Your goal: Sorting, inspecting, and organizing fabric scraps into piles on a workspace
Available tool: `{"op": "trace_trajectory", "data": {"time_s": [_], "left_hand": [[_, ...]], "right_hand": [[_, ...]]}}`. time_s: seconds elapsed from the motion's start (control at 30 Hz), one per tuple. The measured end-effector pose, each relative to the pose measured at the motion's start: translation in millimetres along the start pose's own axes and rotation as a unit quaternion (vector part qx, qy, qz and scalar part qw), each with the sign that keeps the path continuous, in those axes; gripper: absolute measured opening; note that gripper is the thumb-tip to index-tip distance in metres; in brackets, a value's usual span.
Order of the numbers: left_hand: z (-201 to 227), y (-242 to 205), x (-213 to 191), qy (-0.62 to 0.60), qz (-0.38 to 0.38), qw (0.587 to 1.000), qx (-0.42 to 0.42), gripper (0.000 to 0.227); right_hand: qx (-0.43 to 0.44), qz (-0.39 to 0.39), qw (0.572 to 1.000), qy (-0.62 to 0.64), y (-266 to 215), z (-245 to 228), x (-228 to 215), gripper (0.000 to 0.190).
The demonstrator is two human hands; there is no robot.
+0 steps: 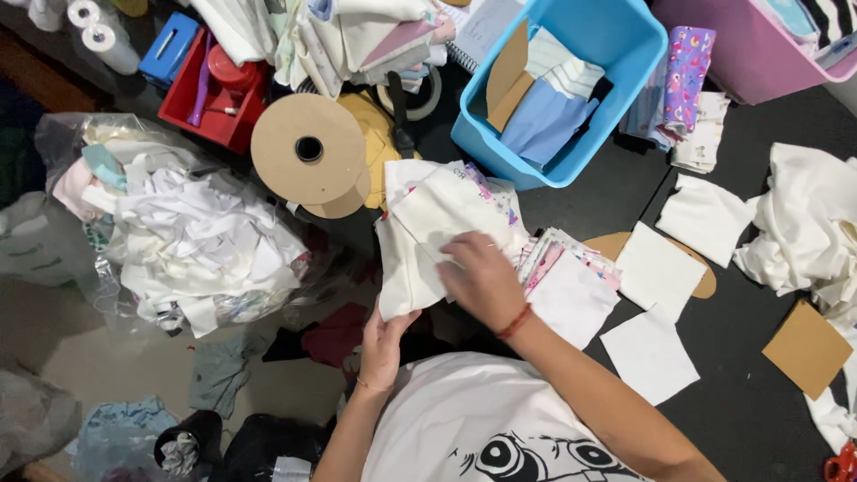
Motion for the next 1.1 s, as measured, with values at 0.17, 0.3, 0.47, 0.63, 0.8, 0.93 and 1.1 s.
{"op": "trace_trajectory", "data": {"time_s": [0.17, 0.3, 0.47, 0.63, 0.8, 0.93, 1.1], "left_hand": [[16.9, -4.2, 7.6, 0.006, 0.004, 0.999, 0.039, 0.041], [22.5, -6.1, 8.9, 0.006, 0.023, 1.000, 0.011, 0.041], [40.5, 5.4, 29.6, 0.091, -0.012, 0.994, 0.062, 0.043], [78.1, 28.3, 97.7, 0.190, -0.119, 0.956, 0.191, 0.050], [39.9, 45.5, 165.2, 0.408, -0.199, 0.886, 0.091, 0.028], [21.7, 16.6, 197.8, 0.486, -0.201, 0.818, 0.233, 0.026], [-37.8, -23.7, 213.8, 0.556, -0.304, 0.678, 0.372, 0.012]], "right_hand": [[-0.042, 0.010, 0.991, -0.128, -1.6, 3.5, 46.6, 0.014], [0.093, -0.044, 0.990, 0.093, 15.2, 16.0, 30.4, 0.006], [0.414, -0.030, 0.840, 0.350, -19.6, 98.7, 34.5, 0.011], [0.437, 0.093, 0.793, 0.414, -51.4, 129.4, -43.4, 0.009], [0.458, 0.083, 0.838, 0.283, -125.2, 177.5, -147.3, 0.011], [0.453, 0.081, 0.876, 0.145, -192.2, 178.9, -223.3, 0.014], [0.356, -0.022, 0.920, -0.161, -226.4, 147.8, -224.5, 0.011]]}}
Point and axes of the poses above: each hand's wrist, its own y-axis towards the middle knuckle, its own x-axis out of the palm, z = x × y, the point moved 8 cm from there along y, towards the middle knuckle, and after that the axes turned 9 degrees about -y, right-handed, at the moved point
